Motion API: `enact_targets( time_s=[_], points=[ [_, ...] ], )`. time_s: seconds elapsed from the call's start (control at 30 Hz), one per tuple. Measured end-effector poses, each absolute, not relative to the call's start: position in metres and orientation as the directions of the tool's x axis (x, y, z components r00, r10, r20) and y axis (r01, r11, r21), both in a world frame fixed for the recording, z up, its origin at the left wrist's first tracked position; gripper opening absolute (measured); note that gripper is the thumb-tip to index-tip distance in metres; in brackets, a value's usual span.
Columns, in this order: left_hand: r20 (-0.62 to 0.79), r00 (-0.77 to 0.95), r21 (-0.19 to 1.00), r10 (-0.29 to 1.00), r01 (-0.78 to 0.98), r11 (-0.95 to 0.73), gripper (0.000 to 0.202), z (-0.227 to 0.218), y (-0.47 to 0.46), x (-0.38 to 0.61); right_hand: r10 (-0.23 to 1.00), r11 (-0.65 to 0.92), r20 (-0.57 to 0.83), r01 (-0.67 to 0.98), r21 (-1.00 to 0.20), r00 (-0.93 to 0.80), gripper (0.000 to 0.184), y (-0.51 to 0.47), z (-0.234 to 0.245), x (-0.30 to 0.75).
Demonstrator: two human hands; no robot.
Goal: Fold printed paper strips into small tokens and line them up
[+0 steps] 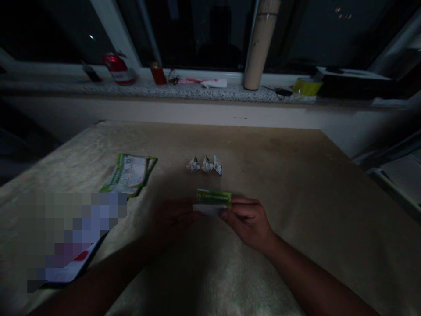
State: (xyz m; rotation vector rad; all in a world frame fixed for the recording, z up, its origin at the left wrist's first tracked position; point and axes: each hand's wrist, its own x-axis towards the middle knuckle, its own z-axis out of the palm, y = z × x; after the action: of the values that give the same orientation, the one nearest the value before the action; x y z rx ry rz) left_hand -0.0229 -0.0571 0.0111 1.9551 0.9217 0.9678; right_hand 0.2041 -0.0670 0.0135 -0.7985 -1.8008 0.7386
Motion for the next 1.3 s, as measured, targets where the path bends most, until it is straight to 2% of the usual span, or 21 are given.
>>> enact_targets(
  time_s=[0.1,0.3,0.53,0.73,0.83,0.87,0.97,1.07,1.3],
  points=[
    [0.288,0.434,0.867,0.854,0.261,-0.425,0.030,0.013,-0.059,-0.022,0.811,0.578,0.517,0.235,-0.782,-0.274,0.045,-0.068,0.014,0.202],
    [0.350,0.412,0.835,0.841,0.270,-0.480,0.028,0.014,-0.060,-0.020,0.832,0.550,0.488,0.269,-0.791,-0.264,0.050,-0.070,0.013,0.201],
    [0.377,0.345,0.827,0.860,0.292,-0.480,0.022,0.016,-0.060,-0.019,0.851,0.515,0.466,0.213,-0.830,-0.240,0.024,-0.069,0.014,0.201],
    [0.413,0.347,0.818,0.842,0.264,-0.511,0.024,0.017,-0.060,-0.021,0.856,0.516,0.502,0.163,-0.841,-0.121,0.017,-0.068,0.013,0.207],
    [0.428,0.424,0.786,0.798,0.261,-0.560,0.027,0.018,-0.062,-0.019,0.870,0.493,0.486,0.106,-0.863,-0.087,0.009,-0.066,0.012,0.210],
    [0.432,0.466,0.764,0.773,0.266,-0.587,0.028,0.018,-0.062,-0.018,0.873,0.486,0.476,0.104,-0.868,-0.107,0.002,-0.066,0.012,0.210],
    [0.450,0.562,0.685,0.694,0.282,-0.672,0.029,0.017,-0.064,-0.014,0.862,0.485,0.442,0.148,-0.862,-0.249,0.015,-0.065,0.012,0.207],
    [0.454,0.602,0.632,0.657,0.302,-0.714,0.031,0.014,-0.065,-0.012,0.832,0.502,0.425,0.156,-0.851,-0.356,0.013,-0.066,0.013,0.202],
    [0.415,0.631,0.649,0.655,0.299,-0.699,0.030,0.011,-0.064,-0.013,0.833,0.475,0.396,0.134,-0.870,-0.387,0.009,-0.066,0.011,0.200]
  ],
)
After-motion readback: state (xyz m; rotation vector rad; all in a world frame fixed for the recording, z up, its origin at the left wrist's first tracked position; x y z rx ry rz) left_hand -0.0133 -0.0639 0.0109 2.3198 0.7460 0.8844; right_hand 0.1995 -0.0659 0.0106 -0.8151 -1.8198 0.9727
